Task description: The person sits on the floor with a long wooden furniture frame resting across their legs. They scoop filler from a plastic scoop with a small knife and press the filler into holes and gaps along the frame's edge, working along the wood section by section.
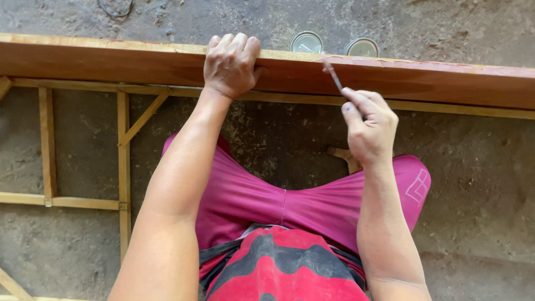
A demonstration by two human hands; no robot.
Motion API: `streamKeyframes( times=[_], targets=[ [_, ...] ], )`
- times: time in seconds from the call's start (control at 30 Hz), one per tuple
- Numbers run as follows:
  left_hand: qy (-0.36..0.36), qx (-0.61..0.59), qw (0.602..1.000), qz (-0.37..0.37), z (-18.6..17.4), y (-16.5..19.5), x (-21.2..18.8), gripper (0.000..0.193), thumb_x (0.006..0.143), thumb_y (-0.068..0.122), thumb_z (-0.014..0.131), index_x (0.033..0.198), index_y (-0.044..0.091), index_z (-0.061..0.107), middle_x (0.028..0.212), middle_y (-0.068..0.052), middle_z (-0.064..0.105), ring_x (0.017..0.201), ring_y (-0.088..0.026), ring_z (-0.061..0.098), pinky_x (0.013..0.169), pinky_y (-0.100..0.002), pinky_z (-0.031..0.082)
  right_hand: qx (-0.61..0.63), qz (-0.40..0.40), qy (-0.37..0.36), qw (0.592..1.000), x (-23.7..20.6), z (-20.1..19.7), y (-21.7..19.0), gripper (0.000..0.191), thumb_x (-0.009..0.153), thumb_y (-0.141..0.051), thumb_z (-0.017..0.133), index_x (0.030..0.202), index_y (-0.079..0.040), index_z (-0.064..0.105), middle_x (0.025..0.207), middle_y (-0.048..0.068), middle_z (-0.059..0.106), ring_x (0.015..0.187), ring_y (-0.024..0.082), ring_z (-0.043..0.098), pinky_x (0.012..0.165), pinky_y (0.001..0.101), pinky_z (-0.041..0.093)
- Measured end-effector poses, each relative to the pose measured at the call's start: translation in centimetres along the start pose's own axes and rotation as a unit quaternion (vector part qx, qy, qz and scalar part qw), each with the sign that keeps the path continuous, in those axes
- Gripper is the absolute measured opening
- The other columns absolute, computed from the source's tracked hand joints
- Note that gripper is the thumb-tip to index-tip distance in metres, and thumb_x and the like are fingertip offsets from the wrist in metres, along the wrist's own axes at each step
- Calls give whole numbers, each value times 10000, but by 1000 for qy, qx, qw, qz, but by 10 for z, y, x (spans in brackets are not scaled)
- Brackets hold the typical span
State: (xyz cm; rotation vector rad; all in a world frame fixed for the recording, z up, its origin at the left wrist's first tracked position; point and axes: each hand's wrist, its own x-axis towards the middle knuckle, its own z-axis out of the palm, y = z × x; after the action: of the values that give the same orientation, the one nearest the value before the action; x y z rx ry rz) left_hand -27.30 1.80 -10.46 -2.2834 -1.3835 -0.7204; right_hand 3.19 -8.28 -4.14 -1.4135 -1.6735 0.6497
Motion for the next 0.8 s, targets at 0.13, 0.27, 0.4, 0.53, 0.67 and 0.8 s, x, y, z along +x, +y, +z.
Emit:
streamKeyframes(
  times=[0.13, 0.27, 0.4, 0.53, 0.67, 0.8],
  targets=[
    [0, -18, 1000, -3, -2, 0, 1, 420, 750, 339, 877, 876, 165, 516, 792, -4, 544, 747, -225, 578, 694, -383, 409, -87, -48, 40, 994, 1, 27, 6, 307, 975, 0, 716, 1281, -18, 734, 1099, 123, 681, 877, 219, 673, 751, 311, 543],
    [-16, -15, 1000, -14, -4, 2, 3, 403, 787, 295, 893, 881, 180, 518, 793, 12, 533, 745, -214, 564, 699, -379, 400, -117, -96, 25, 988, -14, 45, -5, 332, 954, 11, 715, 1284, -14, 724, 1120, 147, 667, 899, 261, 688, 763, 347, 564],
    [8, -21, 1000, -5, -5, 1, 1, 432, 750, 331, 900, 887, 175, 521, 812, 0, 544, 767, -226, 576, 710, -385, 411, -101, -90, 42, 990, -19, 20, -12, 327, 950, 13, 718, 1276, -16, 716, 1138, 163, 676, 962, 298, 696, 819, 368, 577],
    [6, -26, 1000, -7, -3, 0, -1, 444, 739, 333, 905, 894, 172, 521, 820, -5, 550, 767, -228, 577, 707, -386, 413, -136, -58, 9, 989, -1, 9, -15, 281, 1005, 17, 686, 1284, 3, 711, 1142, 167, 698, 979, 317, 707, 872, 386, 572],
    [-22, 16, 1000, -11, 0, -1, -1, 346, 777, 200, 852, 879, 196, 521, 780, 17, 538, 729, -194, 566, 684, -365, 405, -121, -115, -28, 986, 2, 27, -23, 276, 985, -1, 686, 1258, 23, 716, 1145, 180, 699, 990, 350, 692, 876, 395, 562],
    [2, -29, 1000, -1, -1, 0, -1, 344, 774, 262, 831, 883, 166, 519, 802, -18, 549, 742, -233, 568, 692, -391, 411, -94, -75, -42, 992, -1, 30, -25, 250, 962, -29, 701, 1209, -21, 741, 1100, 148, 714, 914, 308, 716, 823, 378, 570]
  ],
)
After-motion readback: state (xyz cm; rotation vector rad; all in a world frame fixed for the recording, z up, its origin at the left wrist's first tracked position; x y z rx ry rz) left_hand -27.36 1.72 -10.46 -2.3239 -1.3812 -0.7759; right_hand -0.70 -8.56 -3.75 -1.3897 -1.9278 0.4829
